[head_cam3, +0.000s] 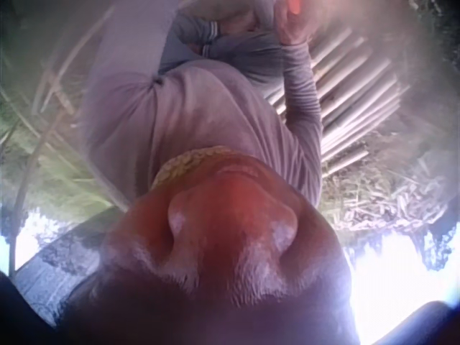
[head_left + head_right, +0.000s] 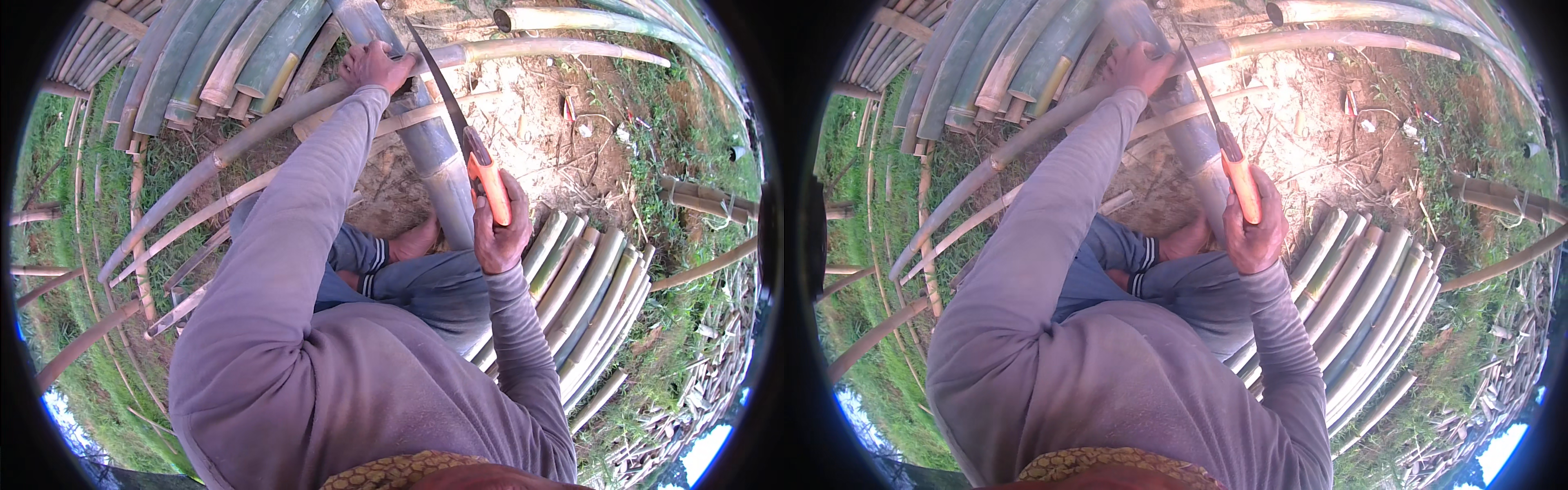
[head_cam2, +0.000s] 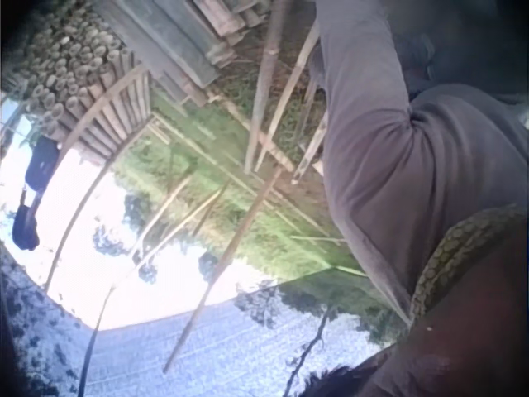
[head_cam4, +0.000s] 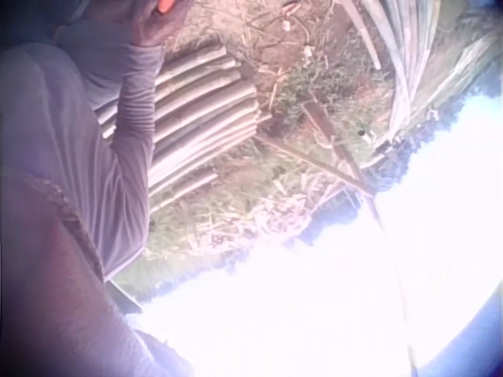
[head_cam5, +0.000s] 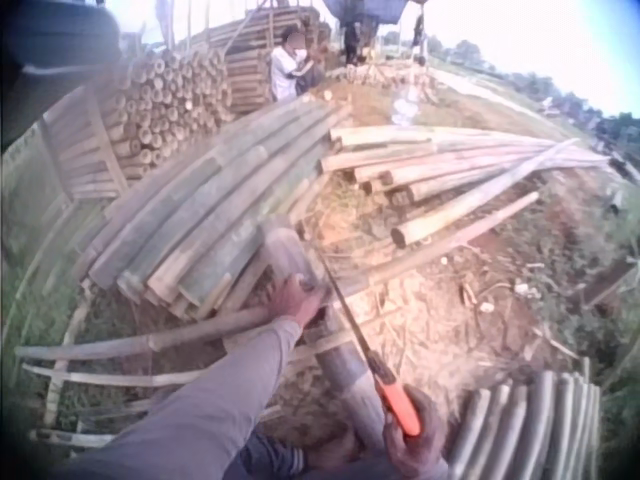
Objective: The person sits on the ground and uses a machete to split long bamboo poles into thinner strips. The person repeatedly positions the bamboo on a support, strikes it with the machete, and separates the resulting pieces.
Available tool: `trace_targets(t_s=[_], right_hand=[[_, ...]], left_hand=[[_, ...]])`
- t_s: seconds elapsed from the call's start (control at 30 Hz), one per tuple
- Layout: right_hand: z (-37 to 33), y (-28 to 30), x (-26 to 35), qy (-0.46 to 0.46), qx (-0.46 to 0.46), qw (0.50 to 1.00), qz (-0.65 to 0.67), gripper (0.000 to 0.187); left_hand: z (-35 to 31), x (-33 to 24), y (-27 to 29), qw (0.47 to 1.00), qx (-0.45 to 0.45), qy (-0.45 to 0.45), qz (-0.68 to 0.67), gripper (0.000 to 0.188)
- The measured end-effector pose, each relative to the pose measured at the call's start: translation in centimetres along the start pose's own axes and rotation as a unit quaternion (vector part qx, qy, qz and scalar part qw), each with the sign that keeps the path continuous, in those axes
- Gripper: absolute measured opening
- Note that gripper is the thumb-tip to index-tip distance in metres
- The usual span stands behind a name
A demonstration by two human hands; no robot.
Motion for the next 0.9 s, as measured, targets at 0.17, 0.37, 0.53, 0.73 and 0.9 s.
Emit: trace_targets(t_s=[0.17, 0.37, 0.53, 0.73, 0.9], right_hand=[[0.0, 0.5, -0.8, -0.087, 0.04, 0.992, 0.083, 0.054], [0.4, 0.3, -2.0, -0.034, 0.002, 0.998, 0.048, 0.055], [0.6, 0.1, -1.9, -0.043, 0.0, 0.998, 0.056, 0.048], [0.6, 0.4, -2.4, -0.053, -0.004, 0.997, 0.062, 0.043], [0.9, -0.7, -3.6, -0.054, -0.014, 0.993, 0.108, 0.042]], left_hand=[[0.2, -0.7, -0.2, 0.999, -0.005, 0.026, 0.021, 0.08], [0.3, -0.6, -0.6, 0.999, 0.001, 0.012, 0.036, 0.09], [0.5, -0.4, -0.8, 0.999, -0.004, 0.004, 0.047, 0.094], [0.0, -1.3, 0.4, 0.998, 0.016, 0.006, 0.055, 0.091], [0.2, -0.6, -0.1, 0.999, -0.011, -0.01, 0.032, 0.091]])
Point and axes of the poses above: each hand's wrist, its own z-axis towards the middle knuckle, its own y-axis out of the back of the hand, x = y × z, the point moved 3 cm from there along z, towards the middle knuckle, and after that the axes turned 12 degrees about -x, right-handed, at the moved point
